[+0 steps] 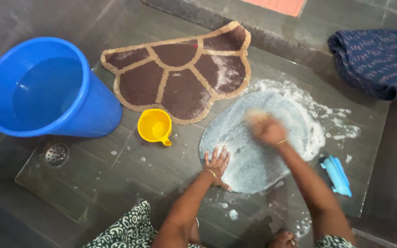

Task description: The person scrubs a bath mat on the bathroom floor using a brush and soapy water from a bucket.

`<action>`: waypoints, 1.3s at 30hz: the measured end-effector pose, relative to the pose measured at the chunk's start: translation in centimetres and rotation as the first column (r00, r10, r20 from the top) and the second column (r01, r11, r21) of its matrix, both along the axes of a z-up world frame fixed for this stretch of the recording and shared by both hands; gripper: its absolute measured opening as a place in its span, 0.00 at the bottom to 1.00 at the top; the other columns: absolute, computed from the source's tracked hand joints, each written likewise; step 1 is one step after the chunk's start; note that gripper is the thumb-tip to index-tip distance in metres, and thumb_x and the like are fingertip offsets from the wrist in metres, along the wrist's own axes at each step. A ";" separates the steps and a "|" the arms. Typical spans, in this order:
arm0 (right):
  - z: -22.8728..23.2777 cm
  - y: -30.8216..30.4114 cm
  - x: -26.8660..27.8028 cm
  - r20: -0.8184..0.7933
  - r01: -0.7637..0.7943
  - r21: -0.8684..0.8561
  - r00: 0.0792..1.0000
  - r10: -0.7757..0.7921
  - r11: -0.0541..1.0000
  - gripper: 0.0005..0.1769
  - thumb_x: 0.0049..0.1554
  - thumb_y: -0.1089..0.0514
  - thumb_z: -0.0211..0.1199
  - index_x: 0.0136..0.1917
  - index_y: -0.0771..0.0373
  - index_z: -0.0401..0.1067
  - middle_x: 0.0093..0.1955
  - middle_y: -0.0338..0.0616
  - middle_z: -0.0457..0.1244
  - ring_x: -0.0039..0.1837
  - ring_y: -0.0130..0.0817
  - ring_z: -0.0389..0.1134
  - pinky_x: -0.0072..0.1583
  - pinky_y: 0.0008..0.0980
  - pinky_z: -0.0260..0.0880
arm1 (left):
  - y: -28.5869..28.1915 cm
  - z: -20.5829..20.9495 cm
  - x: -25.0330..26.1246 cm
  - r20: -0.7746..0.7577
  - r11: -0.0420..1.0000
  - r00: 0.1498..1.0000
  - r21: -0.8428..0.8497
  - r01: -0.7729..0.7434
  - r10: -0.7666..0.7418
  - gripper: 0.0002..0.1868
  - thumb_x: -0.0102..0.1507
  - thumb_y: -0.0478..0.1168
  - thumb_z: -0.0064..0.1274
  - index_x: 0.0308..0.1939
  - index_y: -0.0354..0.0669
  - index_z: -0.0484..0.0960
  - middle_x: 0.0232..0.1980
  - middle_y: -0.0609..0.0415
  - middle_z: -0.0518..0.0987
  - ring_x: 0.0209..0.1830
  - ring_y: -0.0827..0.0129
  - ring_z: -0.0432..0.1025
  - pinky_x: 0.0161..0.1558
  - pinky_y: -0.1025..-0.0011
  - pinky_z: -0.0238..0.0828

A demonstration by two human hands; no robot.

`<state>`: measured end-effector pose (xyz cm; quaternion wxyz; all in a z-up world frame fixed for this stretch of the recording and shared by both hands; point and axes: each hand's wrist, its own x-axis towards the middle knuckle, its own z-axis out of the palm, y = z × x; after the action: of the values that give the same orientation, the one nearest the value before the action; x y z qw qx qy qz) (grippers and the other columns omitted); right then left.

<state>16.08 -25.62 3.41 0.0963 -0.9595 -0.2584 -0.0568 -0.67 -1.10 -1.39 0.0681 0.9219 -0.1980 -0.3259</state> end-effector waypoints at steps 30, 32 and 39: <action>0.7 4.8 7.7 -0.525 0.536 -0.099 0.687 -0.502 0.838 0.40 0.66 0.28 0.40 0.71 0.63 0.64 0.53 0.59 0.73 0.51 0.50 0.76 0.52 0.45 0.78 | 0.3 1.2 0.3 -0.006 0.998 1.000 -0.067 -0.004 0.004 0.84 0.41 0.76 0.66 0.82 0.48 0.25 0.83 0.45 0.16 0.80 0.38 0.10 0.68 0.25 0.13; 1.1 2.2 8.5 0.454 0.433 -0.031 0.809 -0.373 0.901 0.40 0.52 0.21 0.48 0.65 0.42 0.76 0.55 0.64 0.71 0.39 0.55 0.72 0.39 0.43 0.76 | 0.5 1.6 0.4 -0.010 0.997 1.000 -0.078 0.002 -0.003 0.84 0.41 0.76 0.66 0.82 0.47 0.24 0.83 0.45 0.15 0.80 0.37 0.10 0.68 0.25 0.12; 1.5 15.0 -4.7 -0.563 -0.082 -0.118 0.826 0.001 0.990 0.44 0.53 0.37 0.63 0.76 0.57 0.57 0.71 0.56 0.56 0.65 0.52 0.63 0.67 0.45 0.65 | -0.2 -1.8 0.6 -0.200 0.994 0.979 -0.104 0.014 -0.035 0.80 0.44 0.80 0.59 0.83 0.51 0.27 0.83 0.47 0.21 0.82 0.42 0.13 0.71 0.23 0.10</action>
<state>11.35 -10.63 4.92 0.1029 -0.9322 -0.2429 0.2477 -0.04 -1.31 -3.20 0.1307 0.8770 -0.2179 -0.4079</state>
